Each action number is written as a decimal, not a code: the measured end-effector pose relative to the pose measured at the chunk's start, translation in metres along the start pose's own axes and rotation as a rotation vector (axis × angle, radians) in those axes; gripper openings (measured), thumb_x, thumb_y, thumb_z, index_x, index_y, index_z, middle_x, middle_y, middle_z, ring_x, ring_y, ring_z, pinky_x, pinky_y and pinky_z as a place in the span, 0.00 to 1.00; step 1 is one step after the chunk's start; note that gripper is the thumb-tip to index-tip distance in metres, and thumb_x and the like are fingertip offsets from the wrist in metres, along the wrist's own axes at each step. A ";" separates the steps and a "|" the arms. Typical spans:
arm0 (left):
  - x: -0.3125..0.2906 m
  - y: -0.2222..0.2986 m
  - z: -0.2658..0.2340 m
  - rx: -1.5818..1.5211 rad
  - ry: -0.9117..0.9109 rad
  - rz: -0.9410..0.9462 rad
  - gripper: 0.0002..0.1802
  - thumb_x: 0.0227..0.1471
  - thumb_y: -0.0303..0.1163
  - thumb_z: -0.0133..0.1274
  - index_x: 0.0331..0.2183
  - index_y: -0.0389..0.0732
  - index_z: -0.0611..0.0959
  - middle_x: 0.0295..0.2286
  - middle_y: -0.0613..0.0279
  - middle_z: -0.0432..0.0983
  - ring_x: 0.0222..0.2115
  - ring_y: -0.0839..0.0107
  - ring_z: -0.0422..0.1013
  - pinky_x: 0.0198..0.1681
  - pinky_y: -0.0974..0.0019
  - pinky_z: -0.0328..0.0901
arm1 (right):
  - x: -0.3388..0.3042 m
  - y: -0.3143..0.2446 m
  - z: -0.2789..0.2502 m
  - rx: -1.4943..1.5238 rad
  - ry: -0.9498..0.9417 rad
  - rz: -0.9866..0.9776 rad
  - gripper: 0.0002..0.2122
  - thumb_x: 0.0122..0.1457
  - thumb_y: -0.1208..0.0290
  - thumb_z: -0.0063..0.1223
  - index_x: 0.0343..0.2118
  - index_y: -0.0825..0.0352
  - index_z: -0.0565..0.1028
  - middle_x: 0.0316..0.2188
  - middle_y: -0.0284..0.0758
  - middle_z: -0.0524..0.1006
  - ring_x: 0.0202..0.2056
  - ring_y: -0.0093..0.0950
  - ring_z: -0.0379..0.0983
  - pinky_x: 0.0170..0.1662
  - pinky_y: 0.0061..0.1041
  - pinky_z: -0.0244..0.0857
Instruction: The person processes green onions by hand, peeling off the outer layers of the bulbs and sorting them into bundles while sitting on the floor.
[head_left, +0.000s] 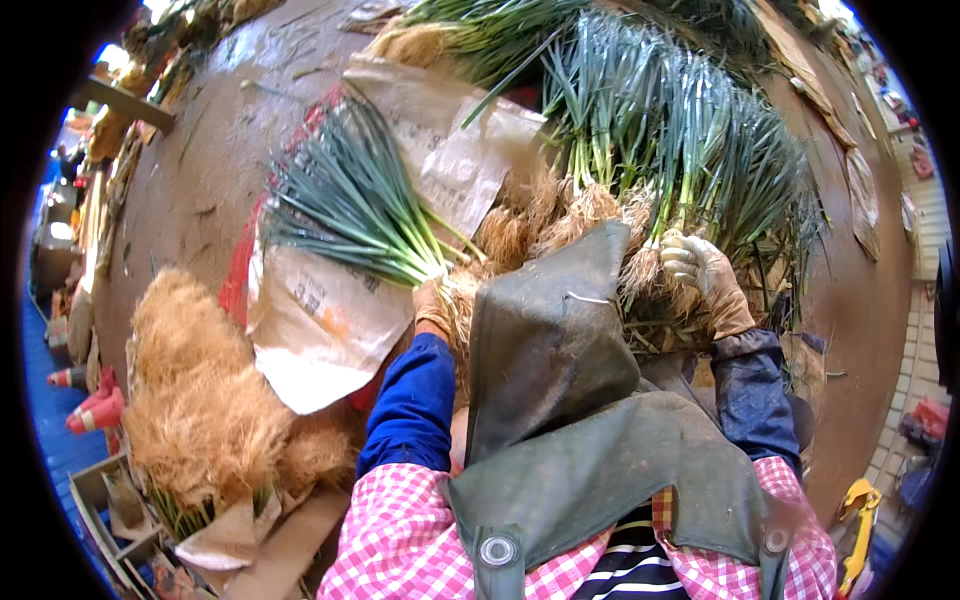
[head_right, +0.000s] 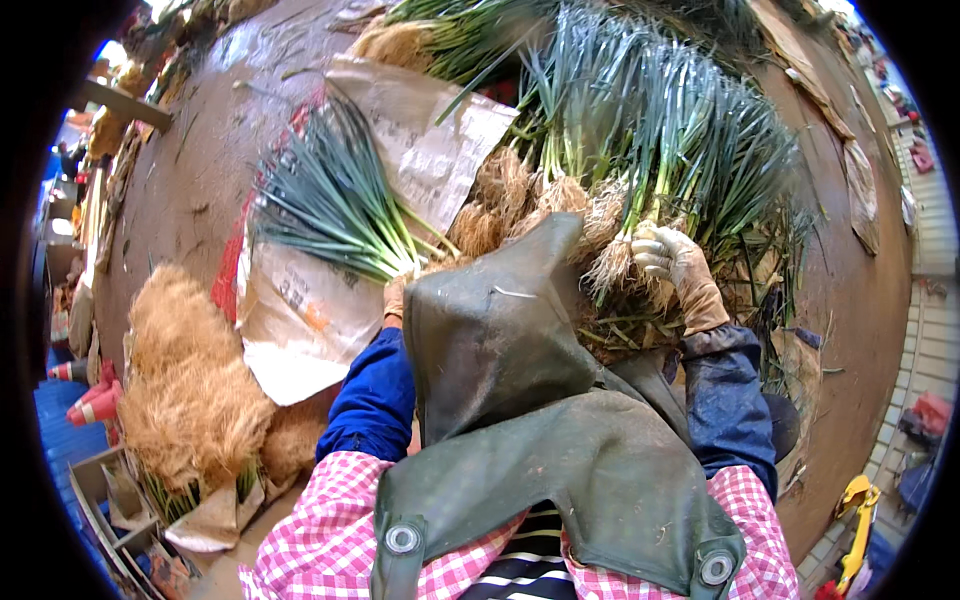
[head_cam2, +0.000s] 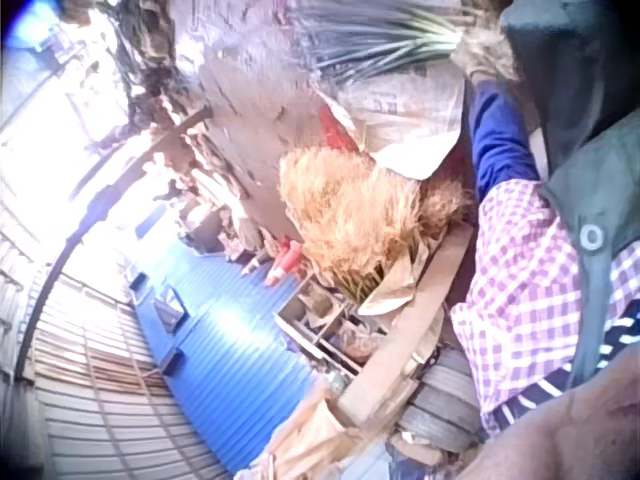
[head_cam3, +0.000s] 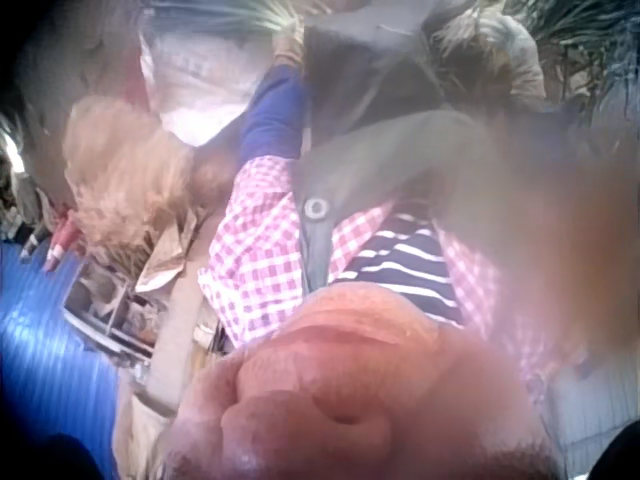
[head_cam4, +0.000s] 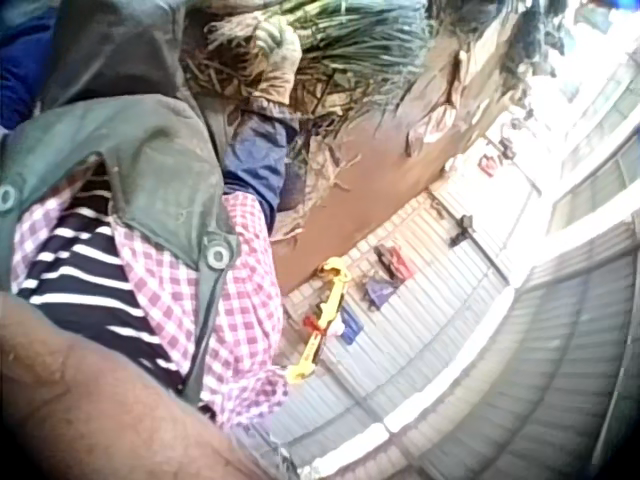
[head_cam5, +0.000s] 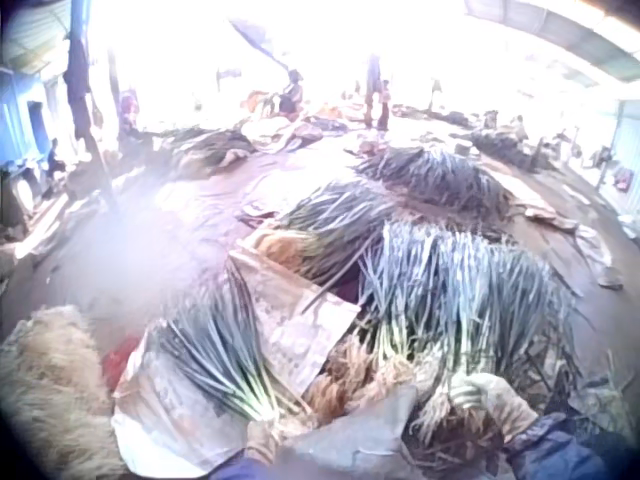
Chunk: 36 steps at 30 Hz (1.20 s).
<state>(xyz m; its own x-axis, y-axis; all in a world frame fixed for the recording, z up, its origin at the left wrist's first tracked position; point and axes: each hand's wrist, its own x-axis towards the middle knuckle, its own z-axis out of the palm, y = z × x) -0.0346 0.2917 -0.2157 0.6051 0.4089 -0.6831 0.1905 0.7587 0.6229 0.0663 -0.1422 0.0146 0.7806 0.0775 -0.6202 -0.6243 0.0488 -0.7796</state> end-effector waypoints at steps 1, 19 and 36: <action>-0.006 -0.001 -0.013 0.026 0.024 0.068 0.07 0.44 0.24 0.54 0.31 0.36 0.79 0.22 0.62 0.73 0.18 0.70 0.68 0.20 0.67 0.63 | 0.000 0.008 0.003 -0.007 0.010 0.000 0.15 0.58 0.61 0.45 0.40 0.67 0.72 0.30 0.34 0.78 0.26 0.22 0.74 0.26 0.15 0.67; -0.038 0.016 -0.090 1.366 0.199 0.681 0.09 0.52 0.34 0.47 0.35 0.42 0.76 0.27 0.63 0.75 0.21 0.69 0.72 0.23 0.73 0.70 | 0.020 0.070 -0.005 -0.168 0.013 0.108 0.16 0.57 0.57 0.47 0.42 0.64 0.69 0.31 0.34 0.77 0.29 0.27 0.76 0.27 0.20 0.67; -0.035 0.037 0.113 1.093 -0.783 -0.037 0.11 0.51 0.35 0.50 0.37 0.43 0.78 0.30 0.60 0.76 0.32 0.68 0.72 0.37 0.65 0.66 | 0.036 0.094 -0.034 -0.191 -0.025 0.128 0.14 0.59 0.63 0.42 0.41 0.70 0.69 0.31 0.40 0.76 0.30 0.33 0.76 0.30 0.26 0.70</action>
<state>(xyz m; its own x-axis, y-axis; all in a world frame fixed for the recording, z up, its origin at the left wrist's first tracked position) 0.0386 0.2484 -0.1258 0.7960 -0.2768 -0.5383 0.5082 -0.1774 0.8428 0.0364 -0.1683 -0.0841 0.6929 0.0958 -0.7146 -0.6993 -0.1523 -0.6984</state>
